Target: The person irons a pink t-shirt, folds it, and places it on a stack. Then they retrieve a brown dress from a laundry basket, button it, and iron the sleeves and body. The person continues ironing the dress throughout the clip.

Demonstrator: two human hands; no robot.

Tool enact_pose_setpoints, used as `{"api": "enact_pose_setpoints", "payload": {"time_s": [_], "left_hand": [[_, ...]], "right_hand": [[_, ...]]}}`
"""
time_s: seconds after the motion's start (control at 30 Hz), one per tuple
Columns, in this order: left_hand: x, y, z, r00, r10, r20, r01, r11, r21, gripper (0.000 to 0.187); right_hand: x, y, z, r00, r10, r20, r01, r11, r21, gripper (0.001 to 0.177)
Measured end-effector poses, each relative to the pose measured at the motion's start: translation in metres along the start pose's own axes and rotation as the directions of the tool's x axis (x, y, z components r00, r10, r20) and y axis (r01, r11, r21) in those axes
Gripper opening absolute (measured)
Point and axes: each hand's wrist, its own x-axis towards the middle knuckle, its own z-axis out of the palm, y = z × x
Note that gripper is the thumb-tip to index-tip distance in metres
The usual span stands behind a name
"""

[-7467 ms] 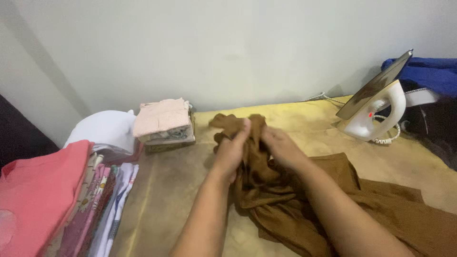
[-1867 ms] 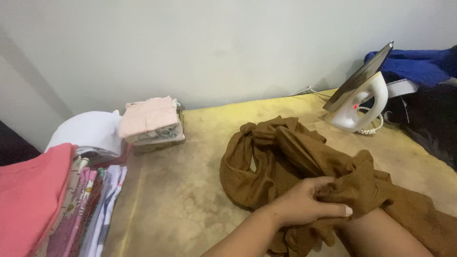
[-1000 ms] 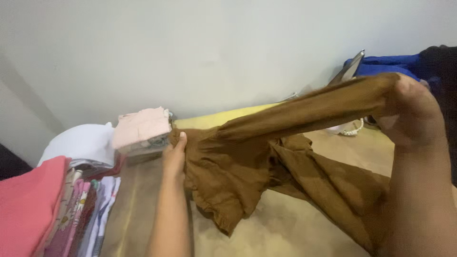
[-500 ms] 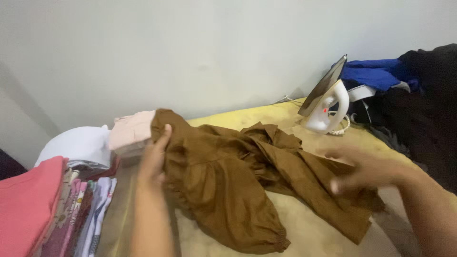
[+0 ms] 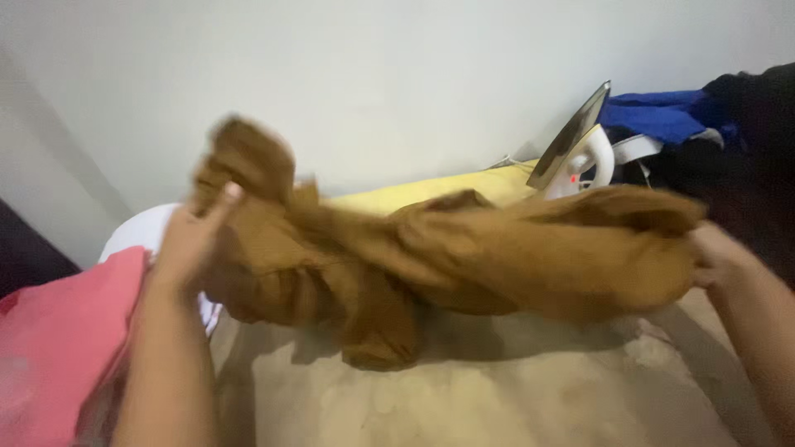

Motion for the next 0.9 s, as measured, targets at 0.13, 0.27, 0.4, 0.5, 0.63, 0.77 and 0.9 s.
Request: {"api": "enact_pose_setpoints", "payload": {"time_s": [0.13,0.27,0.4,0.5,0.63,0.77,0.9], "left_hand": [[-0.023,-0.025,0.002,0.971,-0.217,0.103,0.16,0.904,0.395,0.057],[-0.01,-0.035,-0.016,0.867,-0.496,0.05,0.493,0.838,-0.234,0.066],[0.005,-0.075,-0.001,0.871,-0.488,0.053,0.488,0.847,-0.212,0.069],[0.011,-0.111,0.004,0.903,-0.428,0.046,0.431,0.897,-0.102,0.071],[0.004,-0.141,-0.011,0.828,-0.56,-0.018,0.536,0.781,0.32,0.074],[-0.005,-0.13,-0.019,0.838,-0.528,0.139,0.515,0.849,0.12,0.07],[-0.017,-0.113,-0.023,0.851,-0.502,0.158,0.405,0.816,0.412,0.076]], "right_hand": [[-0.001,0.048,-0.022,0.971,0.172,0.169,-0.066,0.865,-0.497,0.037],[0.039,0.021,-0.038,0.974,0.013,0.224,0.073,0.927,-0.368,0.035],[0.045,0.028,-0.032,0.999,0.012,0.034,-0.005,0.981,-0.192,0.038],[0.026,0.054,-0.035,0.961,0.226,0.158,-0.091,0.801,-0.591,0.041],[0.0,0.065,-0.074,0.931,0.288,0.225,-0.06,0.729,-0.682,0.046],[0.004,0.048,-0.084,0.984,0.167,0.07,-0.119,0.888,-0.444,0.05],[-0.002,0.052,-0.068,0.969,0.233,0.08,-0.146,0.806,-0.574,0.055]]}}
